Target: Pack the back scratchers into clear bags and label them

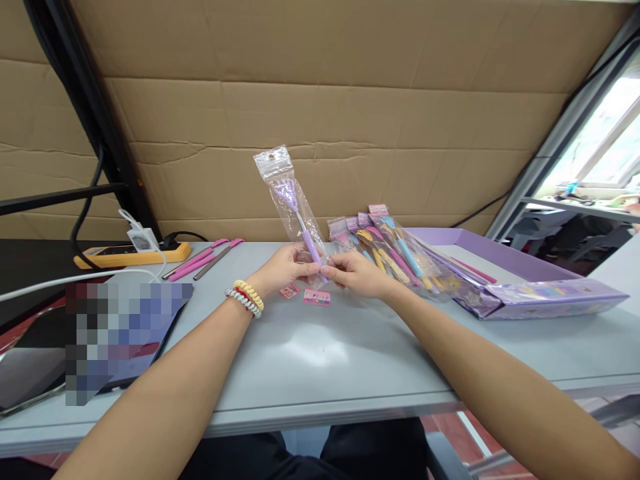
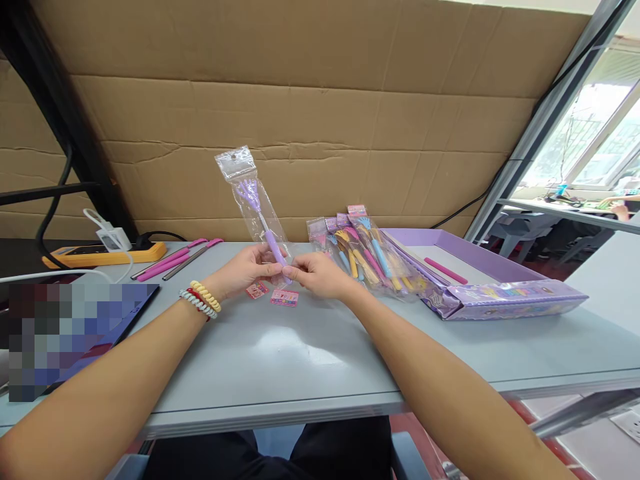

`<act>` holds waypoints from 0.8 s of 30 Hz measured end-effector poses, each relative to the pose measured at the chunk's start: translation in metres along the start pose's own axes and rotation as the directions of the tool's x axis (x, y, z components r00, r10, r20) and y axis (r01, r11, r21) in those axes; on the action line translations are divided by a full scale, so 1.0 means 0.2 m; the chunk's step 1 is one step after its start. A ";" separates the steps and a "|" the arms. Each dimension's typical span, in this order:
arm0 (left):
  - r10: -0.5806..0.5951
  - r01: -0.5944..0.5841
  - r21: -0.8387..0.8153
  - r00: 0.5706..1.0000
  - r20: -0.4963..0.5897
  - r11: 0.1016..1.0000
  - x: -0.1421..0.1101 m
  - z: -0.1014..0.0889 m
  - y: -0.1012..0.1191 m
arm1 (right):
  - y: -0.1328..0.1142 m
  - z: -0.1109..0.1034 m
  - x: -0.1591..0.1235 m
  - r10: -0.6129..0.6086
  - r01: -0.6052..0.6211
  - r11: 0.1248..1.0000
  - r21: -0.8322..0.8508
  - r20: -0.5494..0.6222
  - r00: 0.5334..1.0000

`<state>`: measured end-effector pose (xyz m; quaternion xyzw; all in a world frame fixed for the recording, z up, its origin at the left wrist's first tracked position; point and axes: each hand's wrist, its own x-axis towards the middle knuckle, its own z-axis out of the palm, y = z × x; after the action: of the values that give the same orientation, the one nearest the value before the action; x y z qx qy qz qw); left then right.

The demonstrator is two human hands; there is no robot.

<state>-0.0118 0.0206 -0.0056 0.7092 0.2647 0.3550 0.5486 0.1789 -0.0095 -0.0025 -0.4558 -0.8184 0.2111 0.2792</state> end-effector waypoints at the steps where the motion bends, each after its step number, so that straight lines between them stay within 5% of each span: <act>1: -0.007 0.007 -0.020 1.000 0.004 1.000 0.00 0.00 -0.01 | 0.00 0.00 0.00 -0.001 0.001 1.000 0.025 -0.012 1.000; 11: -0.028 0.031 0.036 0.998 -0.061 0.999 0.00 0.01 0.00 | 0.01 0.03 0.01 -0.021 0.022 1.000 0.008 -0.101 0.995; 24: 0.019 -0.039 -0.111 0.985 -0.172 0.993 0.03 0.06 0.01 | 0.01 0.03 0.01 -0.107 0.085 0.991 -0.107 -0.223 0.969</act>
<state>0.0011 0.0175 -0.0043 0.6475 0.2794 0.4368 0.5584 0.1759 -0.0073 -0.0077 -0.4500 -0.8111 0.1036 0.3590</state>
